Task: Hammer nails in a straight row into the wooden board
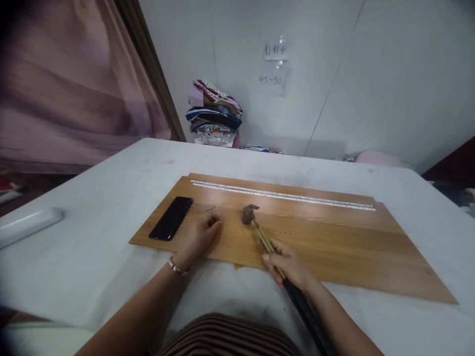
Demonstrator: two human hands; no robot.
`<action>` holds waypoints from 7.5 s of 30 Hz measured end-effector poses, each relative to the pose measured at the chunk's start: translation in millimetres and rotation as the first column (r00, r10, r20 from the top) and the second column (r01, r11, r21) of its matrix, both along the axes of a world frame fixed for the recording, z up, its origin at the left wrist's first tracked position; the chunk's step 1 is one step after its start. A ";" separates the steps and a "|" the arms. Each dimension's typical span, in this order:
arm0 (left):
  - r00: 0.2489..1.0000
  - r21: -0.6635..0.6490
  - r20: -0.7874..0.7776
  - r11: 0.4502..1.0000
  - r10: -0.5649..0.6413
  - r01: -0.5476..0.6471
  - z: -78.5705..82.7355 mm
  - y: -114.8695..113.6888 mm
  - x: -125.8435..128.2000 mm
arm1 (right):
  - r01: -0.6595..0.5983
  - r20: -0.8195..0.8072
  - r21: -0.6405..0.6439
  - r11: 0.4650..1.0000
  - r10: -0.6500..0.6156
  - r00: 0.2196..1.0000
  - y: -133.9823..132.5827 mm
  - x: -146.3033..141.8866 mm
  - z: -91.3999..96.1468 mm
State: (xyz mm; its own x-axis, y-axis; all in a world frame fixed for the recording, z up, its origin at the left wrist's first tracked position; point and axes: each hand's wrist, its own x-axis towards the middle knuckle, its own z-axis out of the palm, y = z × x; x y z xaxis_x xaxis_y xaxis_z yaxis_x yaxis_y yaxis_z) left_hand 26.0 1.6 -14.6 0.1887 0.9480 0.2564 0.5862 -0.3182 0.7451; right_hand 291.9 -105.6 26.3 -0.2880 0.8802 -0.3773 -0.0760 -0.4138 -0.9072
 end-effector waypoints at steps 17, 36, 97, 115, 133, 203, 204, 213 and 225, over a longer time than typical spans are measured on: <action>1.000 -0.019 -0.023 1.000 -0.005 0.005 5.2 -2.1 0.6 | 0.009 -0.019 0.007 1.000 -0.009 1.000 0.6 -1.0 -4.6; 1.000 -0.024 -0.025 1.000 -0.001 0.000 6.8 -1.9 1.0 | 0.000 -0.001 0.013 1.000 0.000 1.000 0.9 -1.7 -2.5; 1.000 0.003 0.007 1.000 0.006 -0.006 -4.3 0.1 -0.2 | -0.011 0.037 0.036 0.999 0.010 0.999 -2.4 1.4 -1.5; 1.000 0.007 0.012 1.000 0.002 -0.002 -5.4 0.1 0.3 | -0.024 0.018 0.027 0.999 0.024 1.000 -1.8 0.8 -7.0; 1.000 0.013 0.005 1.000 0.003 -0.003 -8.0 1.3 -0.7 | 0.012 0.023 0.030 0.999 -0.013 1.000 -3.2 3.6 -2.5; 1.000 0.015 0.007 1.000 -0.026 0.026 -0.5 -1.0 0.8 | -0.013 0.060 0.038 0.999 0.011 0.998 -3.8 2.9 -1.7; 1.000 0.017 0.008 1.000 -0.021 0.021 -0.9 -0.9 1.0 | -0.018 0.061 0.038 0.999 0.015 0.998 -4.3 3.4 -1.7; 0.999 -0.001 -0.011 1.000 -0.030 0.030 3.0 -1.5 0.6 | -0.017 0.038 0.026 1.000 0.016 0.999 0.9 -1.6 -4.9; 0.999 0.003 0.019 1.000 -0.029 0.029 -0.4 -1.1 0.7 | -0.011 0.031 0.036 0.999 0.009 0.999 -3.7 2.5 -3.1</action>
State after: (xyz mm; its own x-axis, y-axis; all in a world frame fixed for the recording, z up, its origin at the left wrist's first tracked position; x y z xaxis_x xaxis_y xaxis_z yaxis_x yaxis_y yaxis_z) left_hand 26.7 0.4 -15.0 0.2110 0.9416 0.2626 0.5627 -0.3367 0.7550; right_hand 294.4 -109.3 23.2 -0.2857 0.8905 -0.3541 -0.0438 -0.3813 -0.9234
